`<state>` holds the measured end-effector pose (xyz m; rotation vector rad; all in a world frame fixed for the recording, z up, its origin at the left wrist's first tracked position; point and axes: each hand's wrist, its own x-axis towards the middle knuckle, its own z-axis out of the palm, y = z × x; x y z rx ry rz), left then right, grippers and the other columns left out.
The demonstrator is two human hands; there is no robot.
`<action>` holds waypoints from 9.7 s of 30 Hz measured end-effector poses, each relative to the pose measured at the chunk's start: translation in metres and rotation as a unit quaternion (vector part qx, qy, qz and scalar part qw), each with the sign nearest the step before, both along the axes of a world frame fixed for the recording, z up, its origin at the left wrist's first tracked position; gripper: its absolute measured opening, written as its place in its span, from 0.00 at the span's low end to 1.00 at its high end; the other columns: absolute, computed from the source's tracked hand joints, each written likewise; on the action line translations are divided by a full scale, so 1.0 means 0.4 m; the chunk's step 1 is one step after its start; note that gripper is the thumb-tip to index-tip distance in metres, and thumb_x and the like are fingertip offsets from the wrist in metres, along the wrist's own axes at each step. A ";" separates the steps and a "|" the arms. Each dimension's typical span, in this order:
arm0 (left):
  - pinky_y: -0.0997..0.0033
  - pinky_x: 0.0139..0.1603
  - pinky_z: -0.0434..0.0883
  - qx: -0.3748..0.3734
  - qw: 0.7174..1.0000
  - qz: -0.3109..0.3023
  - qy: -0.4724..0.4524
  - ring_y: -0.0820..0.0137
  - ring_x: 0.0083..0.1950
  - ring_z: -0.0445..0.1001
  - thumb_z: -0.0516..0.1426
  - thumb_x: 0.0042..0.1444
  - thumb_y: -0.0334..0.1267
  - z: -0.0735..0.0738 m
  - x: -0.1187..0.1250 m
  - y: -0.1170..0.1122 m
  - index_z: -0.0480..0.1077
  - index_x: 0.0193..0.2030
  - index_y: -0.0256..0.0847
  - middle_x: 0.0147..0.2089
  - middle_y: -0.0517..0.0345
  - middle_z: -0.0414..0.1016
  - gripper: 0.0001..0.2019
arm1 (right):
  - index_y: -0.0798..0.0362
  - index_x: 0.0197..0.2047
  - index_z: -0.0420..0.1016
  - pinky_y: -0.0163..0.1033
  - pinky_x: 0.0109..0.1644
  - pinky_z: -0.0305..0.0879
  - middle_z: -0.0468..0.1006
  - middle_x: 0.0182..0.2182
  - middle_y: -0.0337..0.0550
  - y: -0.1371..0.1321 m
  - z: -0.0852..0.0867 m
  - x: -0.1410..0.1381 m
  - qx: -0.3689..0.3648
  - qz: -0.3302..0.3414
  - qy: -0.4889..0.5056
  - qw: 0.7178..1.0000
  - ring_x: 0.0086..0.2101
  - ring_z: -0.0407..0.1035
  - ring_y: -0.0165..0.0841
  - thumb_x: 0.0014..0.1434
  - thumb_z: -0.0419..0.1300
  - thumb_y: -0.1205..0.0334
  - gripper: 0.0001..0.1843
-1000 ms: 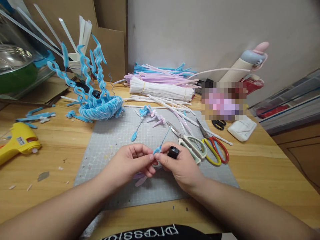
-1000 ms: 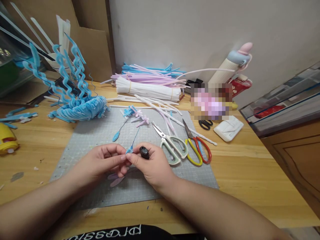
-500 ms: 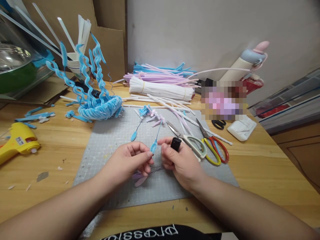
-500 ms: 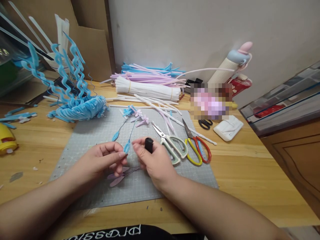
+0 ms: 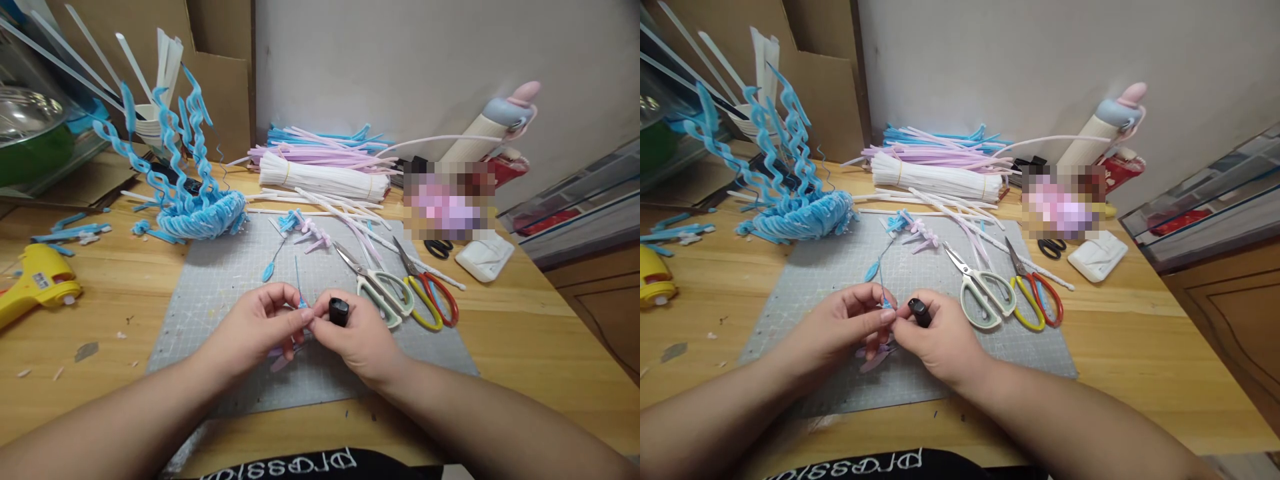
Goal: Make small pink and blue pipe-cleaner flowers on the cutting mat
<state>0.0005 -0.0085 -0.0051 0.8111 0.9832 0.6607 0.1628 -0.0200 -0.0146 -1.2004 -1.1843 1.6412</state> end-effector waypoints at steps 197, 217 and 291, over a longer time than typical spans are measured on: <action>0.77 0.20 0.66 0.201 0.949 0.144 0.198 0.76 0.20 0.67 0.64 0.48 0.39 0.021 -0.012 0.012 0.71 0.31 0.39 0.21 0.64 0.69 0.08 | 0.47 0.34 0.50 0.34 0.24 0.43 0.54 0.26 0.31 0.046 -0.027 0.045 0.095 -0.119 0.004 0.988 0.25 0.50 0.27 0.58 0.58 0.62 0.15; 0.77 0.20 0.65 0.206 0.948 0.134 0.200 0.75 0.20 0.67 0.64 0.48 0.40 0.014 -0.009 0.012 0.71 0.30 0.39 0.22 0.64 0.68 0.08 | 0.47 0.33 0.51 0.35 0.24 0.42 0.55 0.26 0.30 0.039 -0.025 0.035 0.077 -0.101 -0.017 0.992 0.23 0.47 0.26 0.57 0.60 0.61 0.16; 0.78 0.29 0.71 0.221 0.953 0.157 0.135 0.75 0.25 0.73 0.64 0.48 0.35 0.019 -0.007 0.010 0.70 0.31 0.39 0.23 0.64 0.74 0.07 | 0.49 0.28 0.50 0.33 0.23 0.38 0.54 0.21 0.30 0.035 -0.032 0.023 0.004 -0.068 0.035 0.997 0.22 0.46 0.25 0.57 0.57 0.58 0.16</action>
